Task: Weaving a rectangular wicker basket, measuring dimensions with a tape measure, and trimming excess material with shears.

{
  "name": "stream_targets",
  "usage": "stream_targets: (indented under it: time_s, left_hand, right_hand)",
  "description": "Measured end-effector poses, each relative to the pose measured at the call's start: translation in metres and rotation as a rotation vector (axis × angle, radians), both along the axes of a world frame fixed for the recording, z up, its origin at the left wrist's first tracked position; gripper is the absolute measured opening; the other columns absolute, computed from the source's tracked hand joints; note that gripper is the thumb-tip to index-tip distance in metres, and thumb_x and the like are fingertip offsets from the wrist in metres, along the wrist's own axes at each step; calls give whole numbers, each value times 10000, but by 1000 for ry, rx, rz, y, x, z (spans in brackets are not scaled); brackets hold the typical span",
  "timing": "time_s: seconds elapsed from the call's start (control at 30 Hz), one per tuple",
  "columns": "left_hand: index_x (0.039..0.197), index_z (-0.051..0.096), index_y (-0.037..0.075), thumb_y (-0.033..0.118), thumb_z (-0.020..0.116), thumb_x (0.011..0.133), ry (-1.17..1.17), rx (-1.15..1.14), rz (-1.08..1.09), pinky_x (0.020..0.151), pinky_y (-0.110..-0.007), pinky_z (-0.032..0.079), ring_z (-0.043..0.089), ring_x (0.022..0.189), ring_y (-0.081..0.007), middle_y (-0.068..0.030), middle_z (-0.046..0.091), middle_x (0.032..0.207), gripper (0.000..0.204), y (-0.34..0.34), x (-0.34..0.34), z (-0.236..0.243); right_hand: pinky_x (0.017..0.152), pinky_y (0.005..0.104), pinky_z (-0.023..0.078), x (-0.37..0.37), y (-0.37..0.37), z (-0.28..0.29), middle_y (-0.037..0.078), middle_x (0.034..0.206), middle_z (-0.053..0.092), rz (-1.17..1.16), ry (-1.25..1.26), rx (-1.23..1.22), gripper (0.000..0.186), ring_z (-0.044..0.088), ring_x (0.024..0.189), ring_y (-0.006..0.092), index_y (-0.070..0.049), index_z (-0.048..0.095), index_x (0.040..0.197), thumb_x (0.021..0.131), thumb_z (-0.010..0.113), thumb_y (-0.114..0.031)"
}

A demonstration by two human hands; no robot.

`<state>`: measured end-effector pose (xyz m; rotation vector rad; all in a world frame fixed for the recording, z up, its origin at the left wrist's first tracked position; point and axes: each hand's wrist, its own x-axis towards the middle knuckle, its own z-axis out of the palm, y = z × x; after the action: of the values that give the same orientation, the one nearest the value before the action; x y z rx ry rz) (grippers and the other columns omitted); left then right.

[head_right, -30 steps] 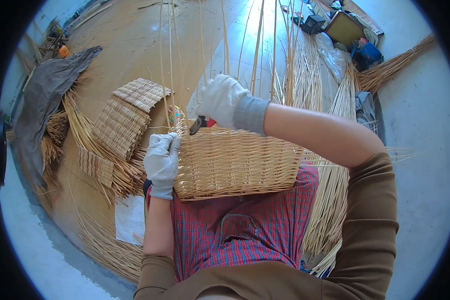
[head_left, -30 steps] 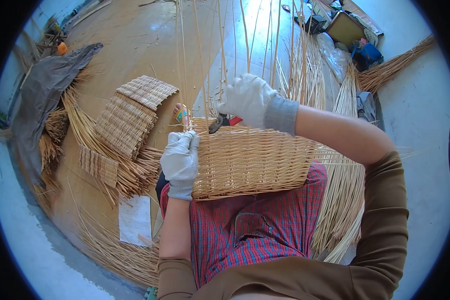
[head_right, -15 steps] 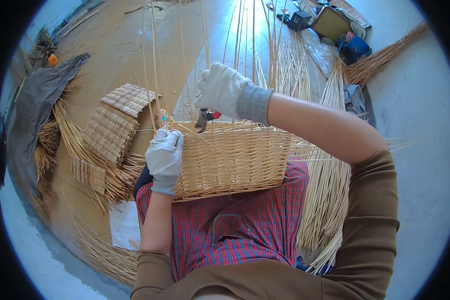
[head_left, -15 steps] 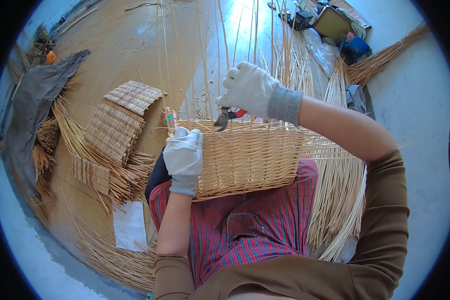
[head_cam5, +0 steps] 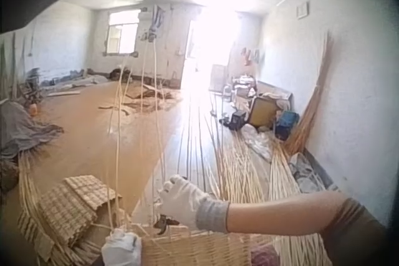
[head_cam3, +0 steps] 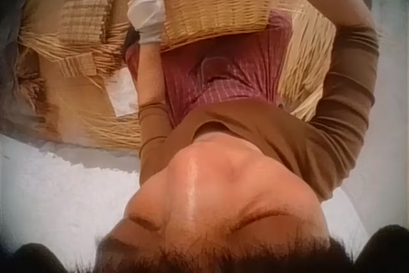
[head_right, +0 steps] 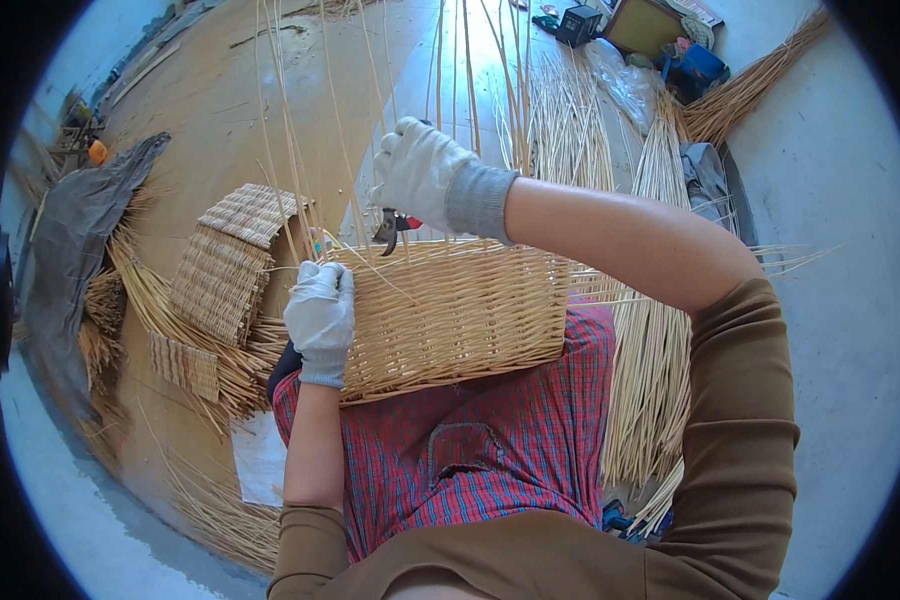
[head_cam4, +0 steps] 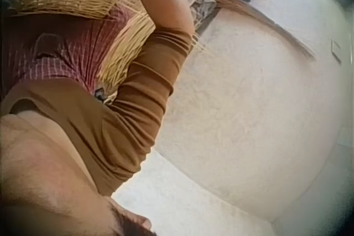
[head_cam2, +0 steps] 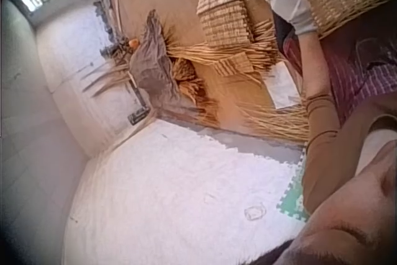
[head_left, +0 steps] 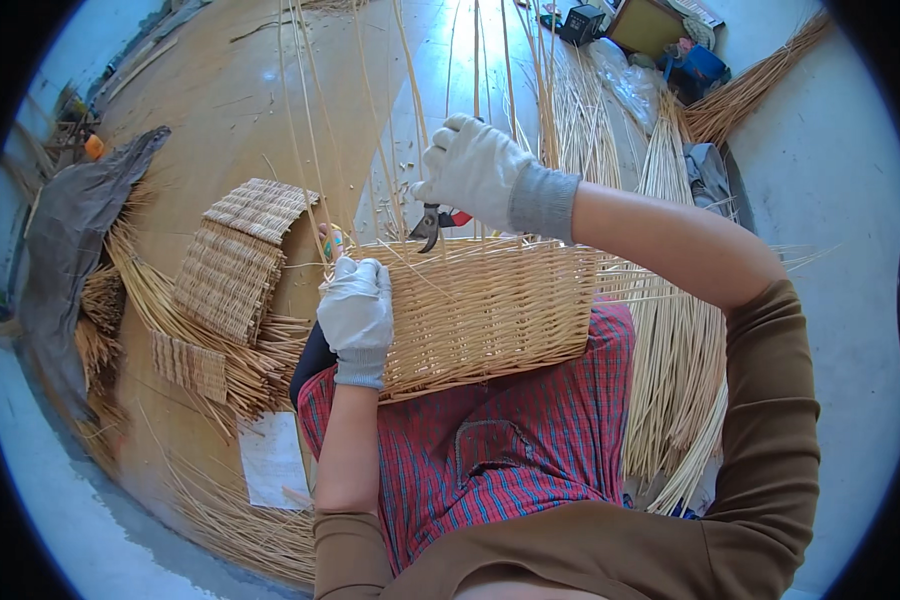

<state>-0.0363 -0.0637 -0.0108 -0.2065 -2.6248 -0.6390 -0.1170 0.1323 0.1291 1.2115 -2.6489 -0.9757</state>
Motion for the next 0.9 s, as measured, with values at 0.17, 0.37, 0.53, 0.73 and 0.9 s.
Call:
stream_targets:
  time_s: [0.17,0.37,0.53,0.73,0.9]
  left_hand:
    - [953,677,123,203,689,909,-12,33,35,683,-430,524,661,811,-311,-84,632,958,93,13,0,4]
    - [981,711,114,212,714,892,-59,28,-138,687,-418,512,660,797,-301,-91,633,931,132,37,-4,9]
    - [950,708,112,266,700,903,-138,-77,-86,698,-429,512,657,796,-310,-100,635,925,162,46,-9,6]
    - [920,670,113,281,655,928,-35,-48,-88,651,-452,512,657,754,-313,-100,609,926,169,49,-3,3]
    - [884,651,114,299,646,927,-73,-127,-264,661,-431,524,656,762,-299,-82,612,906,191,75,-9,0]
  right_hand:
    - [809,335,507,5,-10,1,-16,964,675,-66,-9,78,110,650,1012,169,-247,732,962,860,698,-222]
    - [616,301,539,-1,27,13,7,900,668,-71,17,182,160,684,919,173,-226,738,969,810,745,-243]
    - [751,301,539,-2,34,-1,-6,916,669,25,70,106,146,663,938,169,-210,732,964,817,733,-206]
    - [752,318,558,4,47,3,-27,866,676,-170,-159,107,122,666,983,166,-206,732,899,795,760,-262]
    - [784,306,576,3,83,20,-9,939,672,-82,-35,42,253,670,976,158,-269,730,1010,768,785,-220]
